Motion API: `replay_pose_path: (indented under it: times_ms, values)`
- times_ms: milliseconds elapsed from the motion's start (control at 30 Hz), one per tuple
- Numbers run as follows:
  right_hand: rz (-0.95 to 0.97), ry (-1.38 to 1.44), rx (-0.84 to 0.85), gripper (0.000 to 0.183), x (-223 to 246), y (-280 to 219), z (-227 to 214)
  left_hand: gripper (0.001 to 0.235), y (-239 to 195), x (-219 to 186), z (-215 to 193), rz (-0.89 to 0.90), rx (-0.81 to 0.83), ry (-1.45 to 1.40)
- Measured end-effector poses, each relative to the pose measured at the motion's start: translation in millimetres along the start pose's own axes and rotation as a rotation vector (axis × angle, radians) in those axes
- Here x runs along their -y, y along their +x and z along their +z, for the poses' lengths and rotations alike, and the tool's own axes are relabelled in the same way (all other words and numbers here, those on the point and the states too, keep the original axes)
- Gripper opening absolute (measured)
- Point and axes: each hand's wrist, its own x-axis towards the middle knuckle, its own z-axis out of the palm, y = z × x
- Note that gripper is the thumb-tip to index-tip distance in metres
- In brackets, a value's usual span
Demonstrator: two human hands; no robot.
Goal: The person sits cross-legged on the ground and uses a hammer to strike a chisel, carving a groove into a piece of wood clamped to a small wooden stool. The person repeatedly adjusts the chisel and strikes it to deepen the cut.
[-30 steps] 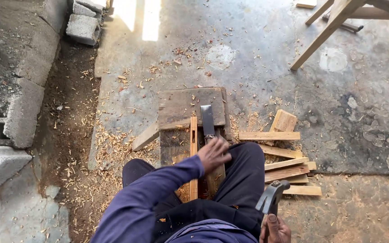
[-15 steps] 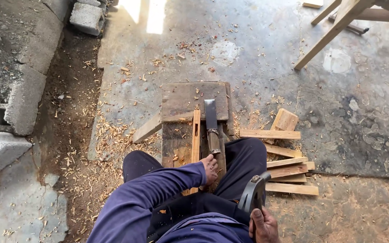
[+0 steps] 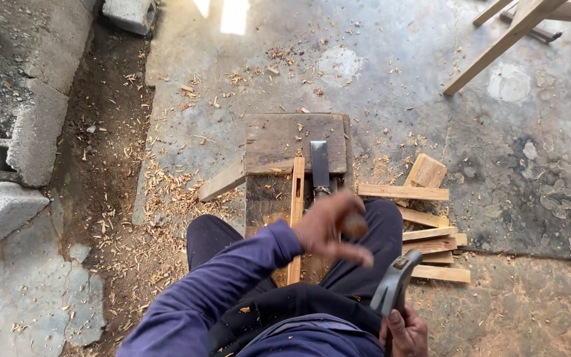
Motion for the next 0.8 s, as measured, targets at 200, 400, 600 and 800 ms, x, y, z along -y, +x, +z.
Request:
replay_pose_path:
  times_ms: [200, 400, 600, 800]
  values:
    - [-0.082, 0.141, 0.087, 0.031, 38, 26, 15, 0.032, 28, 86, -55, -0.327, -0.496, -0.402]
    - [-0.046, 0.201, 0.176, 0.027, 72, 40, 45, 0.031, 13, 98, -74, -0.417, -0.58, -0.56]
    - [-0.103, 0.161, 0.264, 0.028, 109, 56, 71, 0.042, -1, 124, -69, -0.403, -0.571, -0.43]
    - [-0.12, 0.139, 0.292, 0.028, 116, 61, 76, 0.043, -5, 128, -69, -0.415, -0.535, -0.435]
